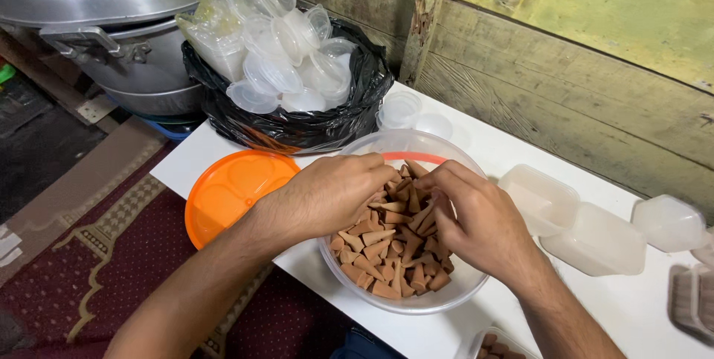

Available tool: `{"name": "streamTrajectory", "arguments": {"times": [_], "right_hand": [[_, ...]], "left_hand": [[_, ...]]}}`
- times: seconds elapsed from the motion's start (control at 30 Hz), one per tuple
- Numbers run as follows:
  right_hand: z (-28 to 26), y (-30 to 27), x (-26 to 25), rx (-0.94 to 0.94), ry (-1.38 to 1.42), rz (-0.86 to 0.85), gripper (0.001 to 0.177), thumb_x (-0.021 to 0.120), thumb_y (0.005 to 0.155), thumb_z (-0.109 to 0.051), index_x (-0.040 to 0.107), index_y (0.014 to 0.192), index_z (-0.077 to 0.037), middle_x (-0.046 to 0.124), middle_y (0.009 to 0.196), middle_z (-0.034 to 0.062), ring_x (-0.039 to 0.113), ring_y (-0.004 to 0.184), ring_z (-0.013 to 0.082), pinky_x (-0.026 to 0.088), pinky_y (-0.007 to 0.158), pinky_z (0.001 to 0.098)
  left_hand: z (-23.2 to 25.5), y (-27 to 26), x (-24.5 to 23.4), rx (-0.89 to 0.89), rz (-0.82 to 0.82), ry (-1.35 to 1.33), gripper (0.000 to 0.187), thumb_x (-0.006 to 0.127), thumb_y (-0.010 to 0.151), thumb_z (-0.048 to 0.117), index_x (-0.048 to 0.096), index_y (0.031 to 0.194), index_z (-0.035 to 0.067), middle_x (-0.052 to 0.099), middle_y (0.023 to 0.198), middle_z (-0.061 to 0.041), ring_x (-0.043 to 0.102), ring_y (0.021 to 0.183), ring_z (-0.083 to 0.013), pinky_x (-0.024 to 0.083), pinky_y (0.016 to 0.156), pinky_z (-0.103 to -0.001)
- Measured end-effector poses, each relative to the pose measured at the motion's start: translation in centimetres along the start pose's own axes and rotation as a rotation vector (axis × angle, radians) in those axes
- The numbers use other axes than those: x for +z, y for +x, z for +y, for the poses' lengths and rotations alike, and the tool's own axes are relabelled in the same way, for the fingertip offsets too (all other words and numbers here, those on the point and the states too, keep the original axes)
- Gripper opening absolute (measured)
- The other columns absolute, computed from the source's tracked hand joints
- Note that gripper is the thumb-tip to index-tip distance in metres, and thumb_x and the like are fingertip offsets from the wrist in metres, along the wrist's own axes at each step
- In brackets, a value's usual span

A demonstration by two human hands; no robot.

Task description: The person picks incense cones from a large bucket and places them by hand into small plastic containers, arranging them neatly inside.

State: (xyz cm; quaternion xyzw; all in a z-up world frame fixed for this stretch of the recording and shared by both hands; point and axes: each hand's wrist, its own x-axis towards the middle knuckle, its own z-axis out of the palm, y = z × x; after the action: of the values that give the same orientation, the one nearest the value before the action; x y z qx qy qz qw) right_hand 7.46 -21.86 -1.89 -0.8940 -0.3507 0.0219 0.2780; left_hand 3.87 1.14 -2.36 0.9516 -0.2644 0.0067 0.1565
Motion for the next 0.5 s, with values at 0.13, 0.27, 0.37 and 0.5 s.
{"name": "streamTrajectory", "arguments": {"times": [0.13,0.27,0.37,0.5], "right_hand": [[0.3,0.0,0.1,0.01,-0.037,-0.033,0.03,0.053,0.085,0.002,0.071,0.106,-0.009,0.07,0.091,0.0089,0.073,0.085,0.0335,0.06,0.068,0.0445],[0.7,0.1,0.2,0.018,-0.043,-0.033,0.034,0.051,0.083,0.003,0.071,0.107,-0.011,0.071,0.094,0.0078,0.074,0.085,0.0339,0.061,0.069,0.0454],[1.5,-0.1,0.7,-0.028,0.008,0.037,0.039,0.046,0.081,0.005,0.069,0.108,-0.011,0.072,0.1,0.0042,0.071,0.086,0.0274,0.057,0.072,0.04],[1.9,-0.4,0.9,-0.093,0.087,0.114,0.048,0.04,0.073,0.01,0.066,0.109,-0.007,0.07,0.104,0.0036,0.064,0.081,0.0216,0.051,0.073,0.0333]], "left_hand": [[0.1,0.8,1.6,-0.005,-0.086,0.073,0.015,0.062,0.094,0.012,0.062,0.108,0.007,0.064,0.099,-0.01,0.068,0.089,-0.0386,0.057,0.07,-0.05],[-0.2,1.6,2.4,0.03,-0.128,0.144,0.019,0.065,0.091,0.006,0.061,0.109,0.008,0.065,0.103,-0.007,0.07,0.092,-0.0346,0.059,0.072,-0.047],[-1.2,2.2,3.5,0.035,-0.15,0.136,0.028,0.07,0.082,0.008,0.061,0.108,0.011,0.065,0.104,-0.006,0.068,0.093,-0.0326,0.056,0.072,-0.048],[-1.6,2.9,4.3,0.049,-0.223,0.138,0.046,0.077,0.069,0.006,0.062,0.112,0.014,0.064,0.111,-0.004,0.066,0.102,-0.0283,0.053,0.079,-0.046]]}}
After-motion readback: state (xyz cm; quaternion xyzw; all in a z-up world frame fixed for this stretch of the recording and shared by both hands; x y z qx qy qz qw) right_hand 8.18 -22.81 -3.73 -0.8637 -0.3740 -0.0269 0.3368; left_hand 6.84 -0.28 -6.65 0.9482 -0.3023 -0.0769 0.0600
